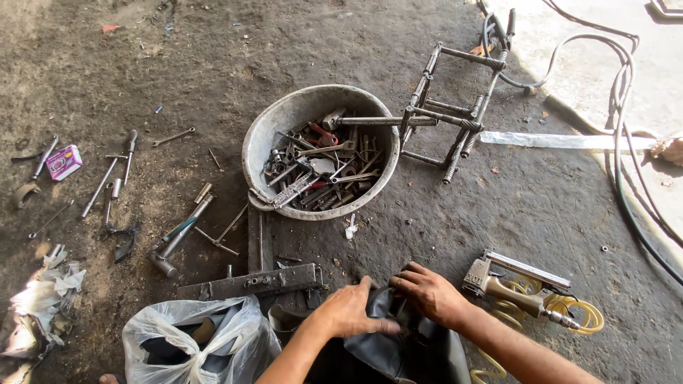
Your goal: Repairing and reupholstering a motorcycle seat component using a staple gun.
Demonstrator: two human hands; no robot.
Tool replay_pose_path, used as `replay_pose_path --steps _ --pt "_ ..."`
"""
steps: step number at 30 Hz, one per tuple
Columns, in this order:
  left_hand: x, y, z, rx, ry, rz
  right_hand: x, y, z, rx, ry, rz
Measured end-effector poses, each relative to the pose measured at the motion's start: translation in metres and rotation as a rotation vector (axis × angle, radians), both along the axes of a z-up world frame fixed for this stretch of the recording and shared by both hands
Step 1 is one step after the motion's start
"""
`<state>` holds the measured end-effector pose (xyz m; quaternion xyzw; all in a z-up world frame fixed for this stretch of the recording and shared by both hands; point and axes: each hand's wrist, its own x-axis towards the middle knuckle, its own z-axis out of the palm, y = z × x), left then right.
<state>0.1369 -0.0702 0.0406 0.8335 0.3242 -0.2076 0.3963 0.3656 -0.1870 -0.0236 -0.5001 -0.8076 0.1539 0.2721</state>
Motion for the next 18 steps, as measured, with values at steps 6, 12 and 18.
replay_pose_path --steps 6,12,18 --pt "0.013 -0.003 0.053 -0.01 0.009 -0.049 -0.007 0.006 0.054 0.077 -0.007 0.145" --pt "-0.003 -0.018 0.115 0.226 -0.189 0.081 -0.017 0.029 0.129 0.242 -0.009 0.176" --pt "-0.037 -0.031 0.072 0.504 -0.51 0.325 -0.026 0.048 0.155 0.092 0.076 -0.09"
